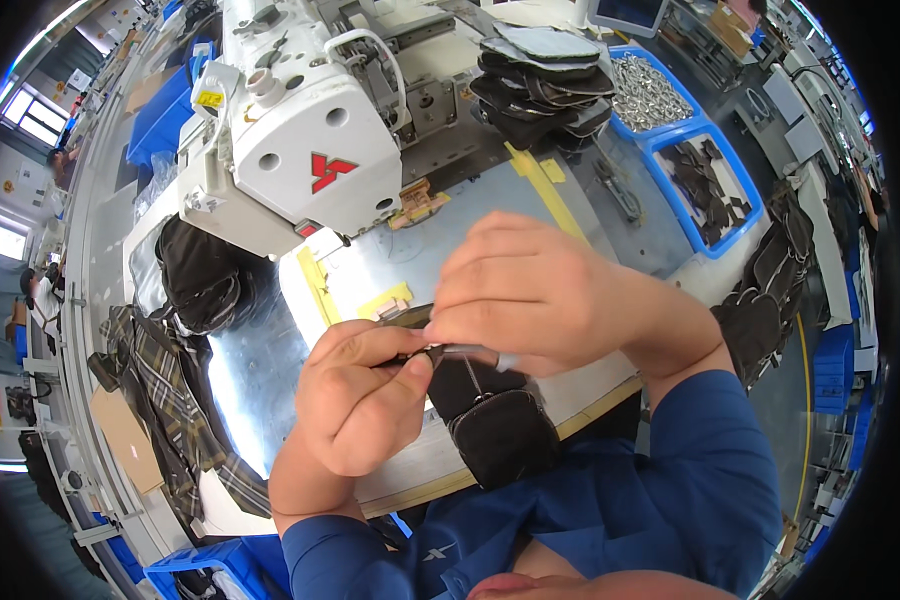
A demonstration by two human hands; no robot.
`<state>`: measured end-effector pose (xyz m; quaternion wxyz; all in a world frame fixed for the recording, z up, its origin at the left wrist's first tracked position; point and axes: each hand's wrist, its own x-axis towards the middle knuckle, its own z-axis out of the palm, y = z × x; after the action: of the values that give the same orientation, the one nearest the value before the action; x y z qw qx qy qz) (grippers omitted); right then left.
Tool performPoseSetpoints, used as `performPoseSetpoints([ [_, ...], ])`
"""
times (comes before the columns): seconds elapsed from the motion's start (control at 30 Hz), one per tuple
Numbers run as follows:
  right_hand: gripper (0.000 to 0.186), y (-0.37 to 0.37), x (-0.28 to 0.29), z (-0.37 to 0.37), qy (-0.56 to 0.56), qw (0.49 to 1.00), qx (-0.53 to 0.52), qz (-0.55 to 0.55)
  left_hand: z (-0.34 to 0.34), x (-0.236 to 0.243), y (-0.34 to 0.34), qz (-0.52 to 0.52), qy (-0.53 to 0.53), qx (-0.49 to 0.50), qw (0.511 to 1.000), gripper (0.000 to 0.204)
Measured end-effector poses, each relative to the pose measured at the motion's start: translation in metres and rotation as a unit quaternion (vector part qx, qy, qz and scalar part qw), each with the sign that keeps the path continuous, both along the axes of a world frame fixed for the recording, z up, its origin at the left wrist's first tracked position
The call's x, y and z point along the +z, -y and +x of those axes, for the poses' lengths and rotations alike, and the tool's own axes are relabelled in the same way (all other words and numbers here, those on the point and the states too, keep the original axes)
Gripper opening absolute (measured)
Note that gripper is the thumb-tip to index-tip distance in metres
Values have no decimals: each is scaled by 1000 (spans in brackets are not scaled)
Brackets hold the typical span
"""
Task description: The person operates an industrial sewing machine to stitch a zipper onto a black fabric pouch. They repeatedly align the zipper tape with the pouch edge, guide the material under the presser foot, and sew along the seam. The person handles multiple pouches, picking up new items from a stack and placing finished ones aside.
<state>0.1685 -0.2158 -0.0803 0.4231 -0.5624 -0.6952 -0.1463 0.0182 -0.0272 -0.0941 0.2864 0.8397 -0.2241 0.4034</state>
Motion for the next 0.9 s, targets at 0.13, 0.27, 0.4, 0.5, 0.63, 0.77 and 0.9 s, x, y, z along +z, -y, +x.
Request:
performPoseSetpoints([
  [0.13,14,0,-4,2,42,999,6,15,5,5,-5,10,13,-44,999,24],
  [0.27,11,0,-1,-3,44,999,13,25,-3,32,-14,-48,-67,-48,995,23],
  [0.4,12,2,1,-5,50,998,15,35,-12,52,-28,-188,-176,-52,965,30],
  [0.5,12,1,2,-6,49,998,21,38,-10,45,-38,-131,-194,-88,968,27],
  [0.63,11,0,0,-7,48,998,29,41,-7,47,-32,-135,-188,-67,971,22],
  [0.77,10,0,0,-8,49,997,33,41,-8,45,-25,-81,-148,-33,985,26],
  [0.9,11,-2,-3,-10,46,997,36,47,-7,39,-19,-37,-105,-7,994,26],
])
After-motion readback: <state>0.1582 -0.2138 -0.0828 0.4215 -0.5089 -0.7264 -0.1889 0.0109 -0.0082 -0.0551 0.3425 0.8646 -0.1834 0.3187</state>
